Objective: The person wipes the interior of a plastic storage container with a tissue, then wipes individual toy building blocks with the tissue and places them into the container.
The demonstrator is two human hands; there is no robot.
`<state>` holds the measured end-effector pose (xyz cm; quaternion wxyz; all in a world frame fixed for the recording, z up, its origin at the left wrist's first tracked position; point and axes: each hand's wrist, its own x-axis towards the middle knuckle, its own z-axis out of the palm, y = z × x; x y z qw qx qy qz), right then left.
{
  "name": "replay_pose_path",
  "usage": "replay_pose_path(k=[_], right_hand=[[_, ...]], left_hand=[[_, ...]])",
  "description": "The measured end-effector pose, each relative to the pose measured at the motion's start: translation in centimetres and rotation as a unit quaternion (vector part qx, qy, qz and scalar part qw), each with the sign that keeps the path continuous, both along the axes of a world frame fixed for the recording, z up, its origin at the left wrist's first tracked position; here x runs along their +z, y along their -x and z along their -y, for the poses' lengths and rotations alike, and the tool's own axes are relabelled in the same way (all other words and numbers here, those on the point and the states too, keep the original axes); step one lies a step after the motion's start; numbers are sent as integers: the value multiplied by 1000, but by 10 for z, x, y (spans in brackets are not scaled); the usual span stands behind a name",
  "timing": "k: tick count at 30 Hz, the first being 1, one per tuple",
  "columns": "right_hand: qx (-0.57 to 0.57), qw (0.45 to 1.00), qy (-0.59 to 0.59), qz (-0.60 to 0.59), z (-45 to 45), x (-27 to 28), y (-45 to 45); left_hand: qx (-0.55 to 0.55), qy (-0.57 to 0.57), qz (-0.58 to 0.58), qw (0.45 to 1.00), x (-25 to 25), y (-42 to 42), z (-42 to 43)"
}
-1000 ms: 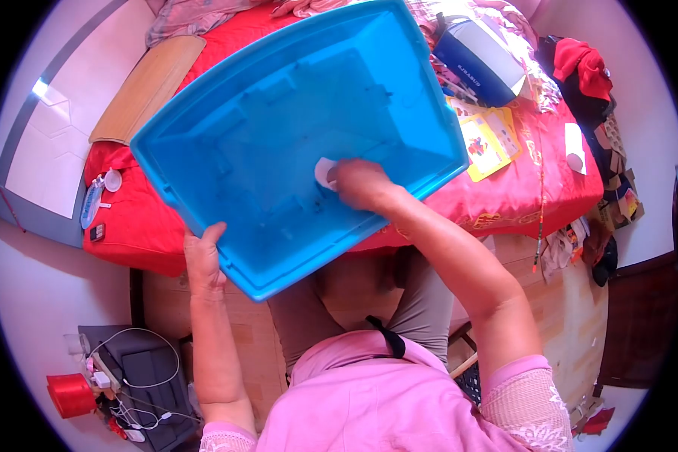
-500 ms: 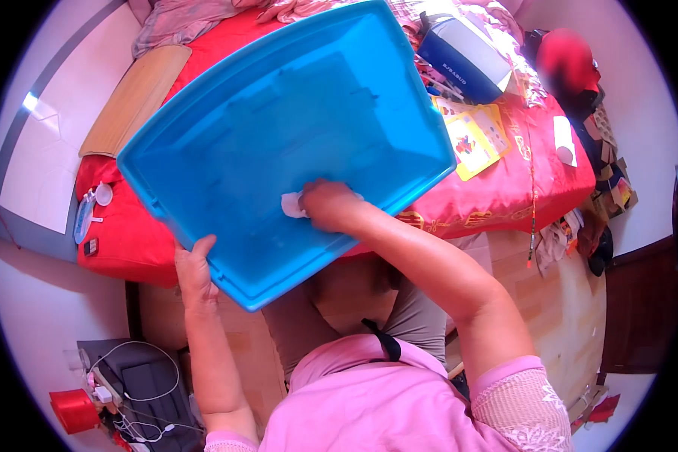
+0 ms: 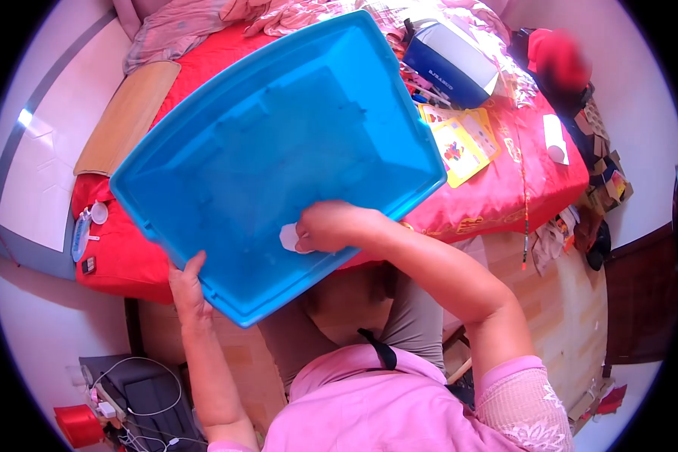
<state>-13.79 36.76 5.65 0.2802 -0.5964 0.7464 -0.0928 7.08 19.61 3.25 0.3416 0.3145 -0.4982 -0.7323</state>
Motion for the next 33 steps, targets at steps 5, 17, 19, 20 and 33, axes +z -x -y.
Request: replay_pose_path(k=[5,17,19,20,33], right_hand=[[-175,945,271,-55,2,-19,71],[-267,853,366,-259,35,-6,110],[-243,873,318,-278,23,-20,109],[-232,881,295,-287,15,-25,110],[18,723,605,-333,65,109,4]], left_hand=[[8,-10,-13,1000,5,3,-4],[19,59,8,998,2,-4,-12],[2,42,-12,999,-2,-3,-6],[8,40,-7,999,-1,-2,-6],[35,62,23,997,-8,1,-22]])
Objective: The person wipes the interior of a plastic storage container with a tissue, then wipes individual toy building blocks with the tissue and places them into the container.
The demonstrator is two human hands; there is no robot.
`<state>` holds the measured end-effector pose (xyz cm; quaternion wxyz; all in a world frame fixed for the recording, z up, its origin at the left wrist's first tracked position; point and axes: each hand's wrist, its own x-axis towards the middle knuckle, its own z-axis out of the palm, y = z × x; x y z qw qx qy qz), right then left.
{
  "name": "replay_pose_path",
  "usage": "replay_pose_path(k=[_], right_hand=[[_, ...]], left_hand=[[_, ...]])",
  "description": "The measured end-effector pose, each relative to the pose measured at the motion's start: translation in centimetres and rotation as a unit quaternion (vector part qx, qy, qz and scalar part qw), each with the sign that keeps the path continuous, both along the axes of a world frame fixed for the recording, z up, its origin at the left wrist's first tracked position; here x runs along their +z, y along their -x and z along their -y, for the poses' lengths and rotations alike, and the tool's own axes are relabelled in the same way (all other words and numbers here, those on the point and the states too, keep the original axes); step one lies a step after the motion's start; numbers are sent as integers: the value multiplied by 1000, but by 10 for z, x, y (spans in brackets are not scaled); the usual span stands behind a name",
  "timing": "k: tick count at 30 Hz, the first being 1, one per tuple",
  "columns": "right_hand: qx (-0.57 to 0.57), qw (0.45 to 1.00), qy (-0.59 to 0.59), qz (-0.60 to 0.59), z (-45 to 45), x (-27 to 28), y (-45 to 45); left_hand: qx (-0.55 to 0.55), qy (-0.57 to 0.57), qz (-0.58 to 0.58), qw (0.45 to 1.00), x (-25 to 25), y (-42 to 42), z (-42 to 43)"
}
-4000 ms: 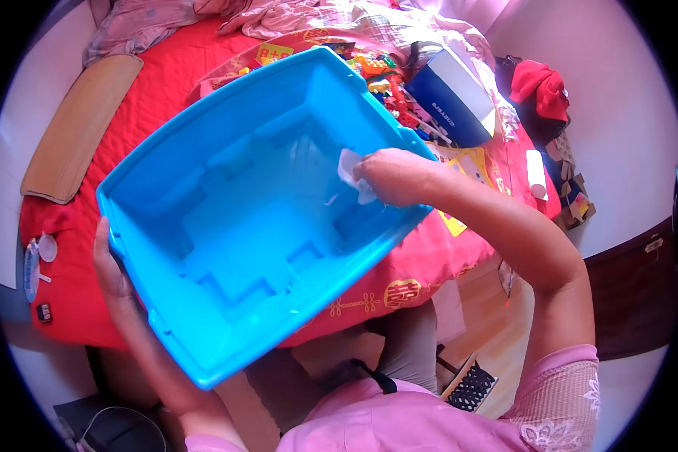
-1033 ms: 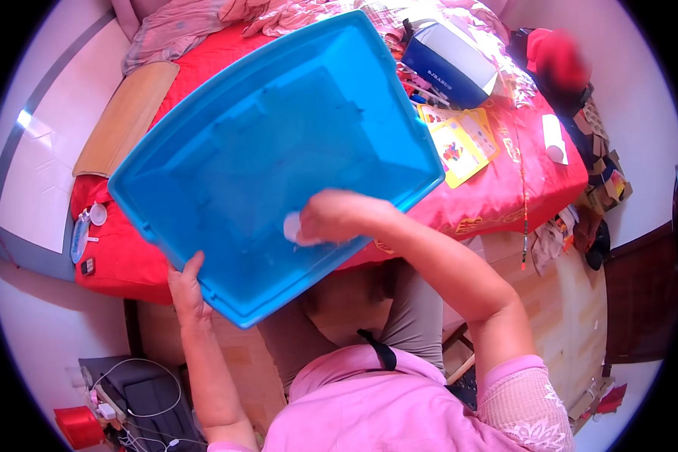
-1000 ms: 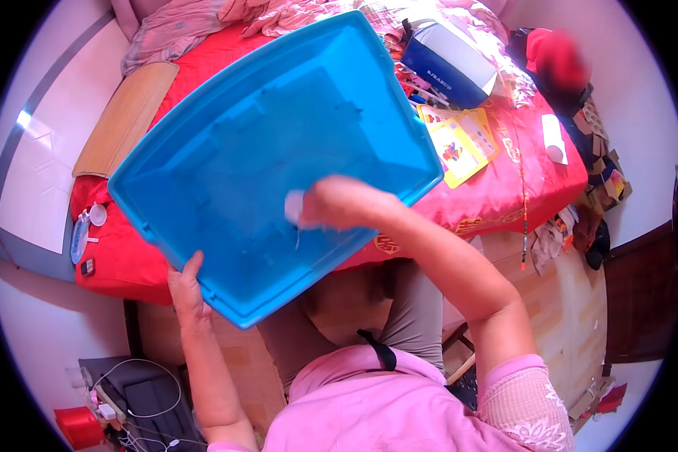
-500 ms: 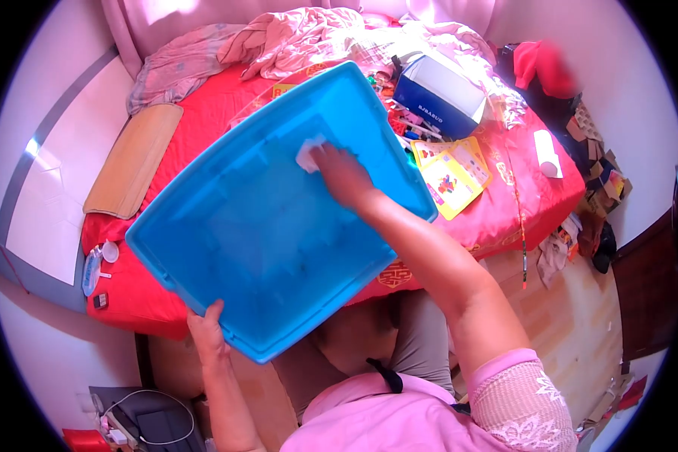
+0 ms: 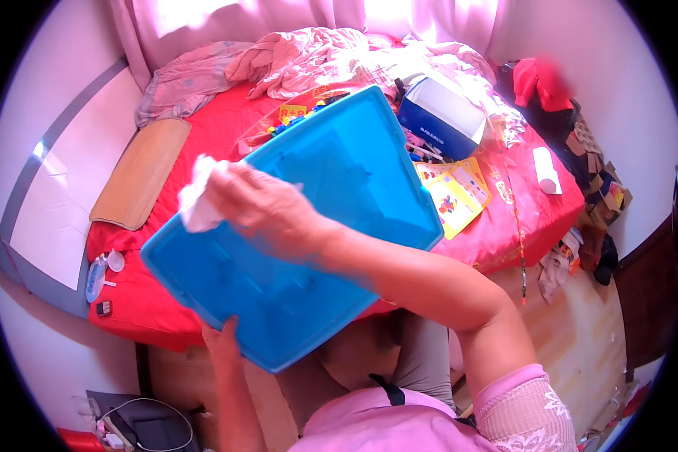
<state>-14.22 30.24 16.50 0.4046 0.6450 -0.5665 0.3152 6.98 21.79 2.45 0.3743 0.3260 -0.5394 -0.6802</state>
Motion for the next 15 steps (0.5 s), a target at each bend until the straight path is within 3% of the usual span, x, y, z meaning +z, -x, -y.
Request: replay_pose_path(k=[2,5,8,15], right_hand=[[9,998,36,-51,25,1,-11],[-29,994,-82,-65,33,12,-16],[-70,988,-126,-52,26,17,7],[-202,976,-68,-34,-28,17,98]], left_hand=[[-8,-6,-9,1000,0,-2,2],[-8,4,-11,1000,2,-1,-1],[-7,27,-24,999,3,3,-3],[-5,21,-47,999,1,10,-2]])
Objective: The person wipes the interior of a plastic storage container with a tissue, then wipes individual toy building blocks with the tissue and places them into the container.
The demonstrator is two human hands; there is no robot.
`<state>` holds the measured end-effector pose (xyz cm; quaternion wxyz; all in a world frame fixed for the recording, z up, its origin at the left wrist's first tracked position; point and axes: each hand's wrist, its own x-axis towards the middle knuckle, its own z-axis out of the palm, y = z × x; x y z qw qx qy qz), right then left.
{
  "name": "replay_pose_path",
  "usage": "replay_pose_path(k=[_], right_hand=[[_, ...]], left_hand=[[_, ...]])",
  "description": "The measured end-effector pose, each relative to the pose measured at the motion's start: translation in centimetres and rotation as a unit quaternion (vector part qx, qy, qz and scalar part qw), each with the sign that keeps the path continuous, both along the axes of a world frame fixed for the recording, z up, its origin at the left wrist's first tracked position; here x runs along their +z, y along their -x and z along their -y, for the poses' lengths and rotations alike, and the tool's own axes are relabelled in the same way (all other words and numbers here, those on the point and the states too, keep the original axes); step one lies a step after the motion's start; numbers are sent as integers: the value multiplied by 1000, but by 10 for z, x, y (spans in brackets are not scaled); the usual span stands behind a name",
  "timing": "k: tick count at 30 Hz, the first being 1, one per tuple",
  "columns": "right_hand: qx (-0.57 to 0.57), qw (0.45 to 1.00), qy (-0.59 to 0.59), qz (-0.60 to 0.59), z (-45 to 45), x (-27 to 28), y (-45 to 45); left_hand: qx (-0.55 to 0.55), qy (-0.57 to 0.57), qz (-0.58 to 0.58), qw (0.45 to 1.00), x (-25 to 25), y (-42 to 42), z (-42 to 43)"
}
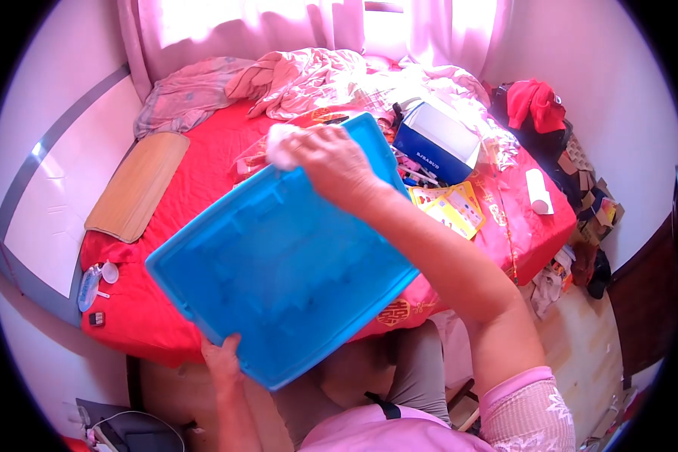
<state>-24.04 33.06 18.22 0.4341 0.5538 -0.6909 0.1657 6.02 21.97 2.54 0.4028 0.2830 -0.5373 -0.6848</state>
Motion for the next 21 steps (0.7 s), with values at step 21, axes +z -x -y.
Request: replay_pose_path(k=[21], right_hand=[[-174,918,-22,357,-97,-46,62]], left_hand=[[-19,-44,30,998,8,4,14]])
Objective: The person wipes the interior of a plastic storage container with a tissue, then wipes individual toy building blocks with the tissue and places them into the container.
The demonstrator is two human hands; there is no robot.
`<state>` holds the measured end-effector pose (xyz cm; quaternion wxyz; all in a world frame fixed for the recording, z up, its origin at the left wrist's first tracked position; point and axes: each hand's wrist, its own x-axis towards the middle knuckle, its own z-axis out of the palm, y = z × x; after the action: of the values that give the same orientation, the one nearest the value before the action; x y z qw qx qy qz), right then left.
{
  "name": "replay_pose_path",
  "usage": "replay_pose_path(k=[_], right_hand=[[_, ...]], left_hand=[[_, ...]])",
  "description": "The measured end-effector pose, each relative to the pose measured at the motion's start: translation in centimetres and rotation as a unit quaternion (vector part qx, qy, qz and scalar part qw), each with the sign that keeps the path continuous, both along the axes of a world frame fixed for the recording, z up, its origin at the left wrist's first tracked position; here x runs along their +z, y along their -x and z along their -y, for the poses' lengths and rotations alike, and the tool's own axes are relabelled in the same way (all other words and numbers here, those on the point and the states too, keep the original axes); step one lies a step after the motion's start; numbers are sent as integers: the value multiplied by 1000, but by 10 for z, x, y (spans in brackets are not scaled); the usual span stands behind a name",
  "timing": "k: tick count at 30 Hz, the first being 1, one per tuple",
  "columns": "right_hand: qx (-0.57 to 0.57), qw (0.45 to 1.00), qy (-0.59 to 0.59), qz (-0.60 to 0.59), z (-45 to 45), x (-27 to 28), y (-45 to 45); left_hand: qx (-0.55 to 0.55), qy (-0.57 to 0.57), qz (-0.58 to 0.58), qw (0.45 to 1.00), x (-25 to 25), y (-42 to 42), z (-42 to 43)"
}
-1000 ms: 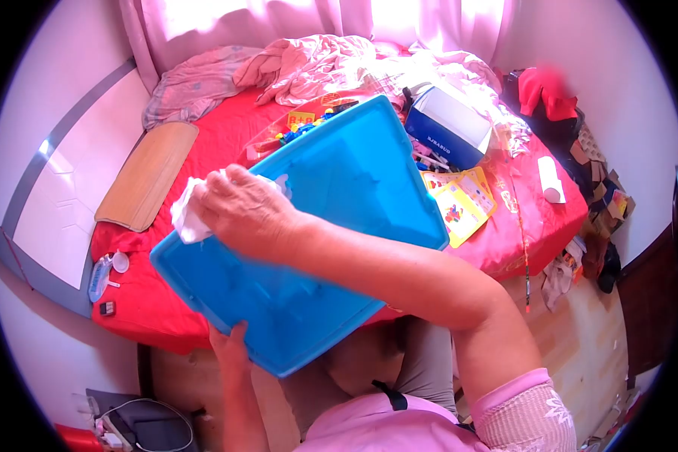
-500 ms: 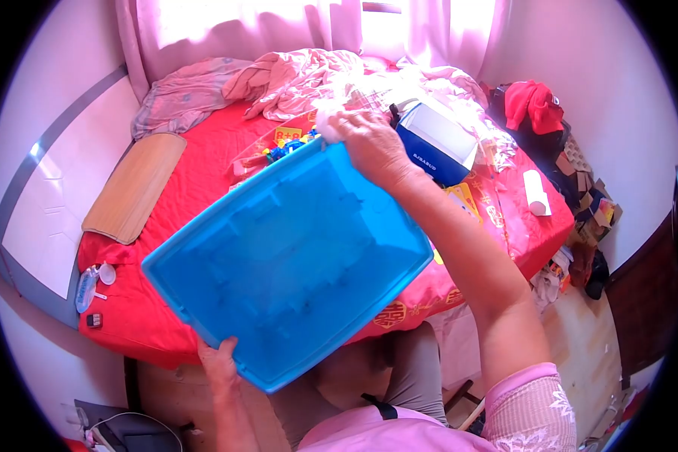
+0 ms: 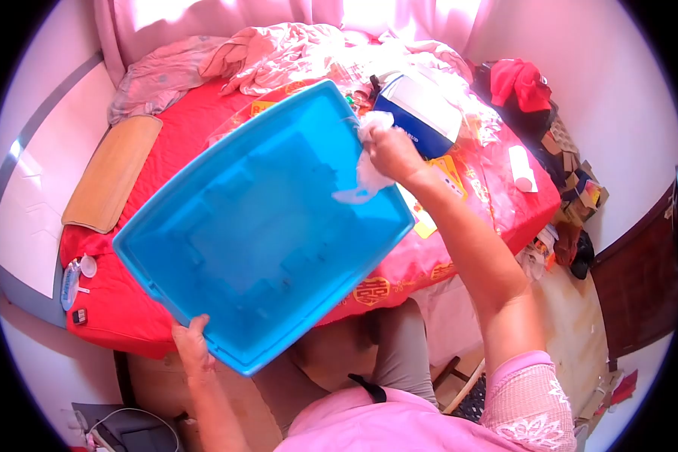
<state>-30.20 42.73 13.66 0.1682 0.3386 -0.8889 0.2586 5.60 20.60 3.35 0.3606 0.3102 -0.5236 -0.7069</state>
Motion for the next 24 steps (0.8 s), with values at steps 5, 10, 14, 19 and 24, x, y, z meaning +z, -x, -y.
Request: replay_pose_path(k=[5,10,14,19,24], right_hand=[[9,999,38,-27,-35,-46,-23],[-22,996,23,-86,-56,-73,-43],[34,990,80,-113,-70,-80,-62],[11,988,137,-71,-87,-92,-71],[61,979,50,-190,-63,-93,-92]], left_hand=[[-13,7,17,1000,-6,-1,8],[49,41,-25,998,-7,0,-12],[12,35,-4,999,-10,-5,2],[-24,12,-20,999,-1,1,7],[-58,-11,17,998,-5,7,35]])
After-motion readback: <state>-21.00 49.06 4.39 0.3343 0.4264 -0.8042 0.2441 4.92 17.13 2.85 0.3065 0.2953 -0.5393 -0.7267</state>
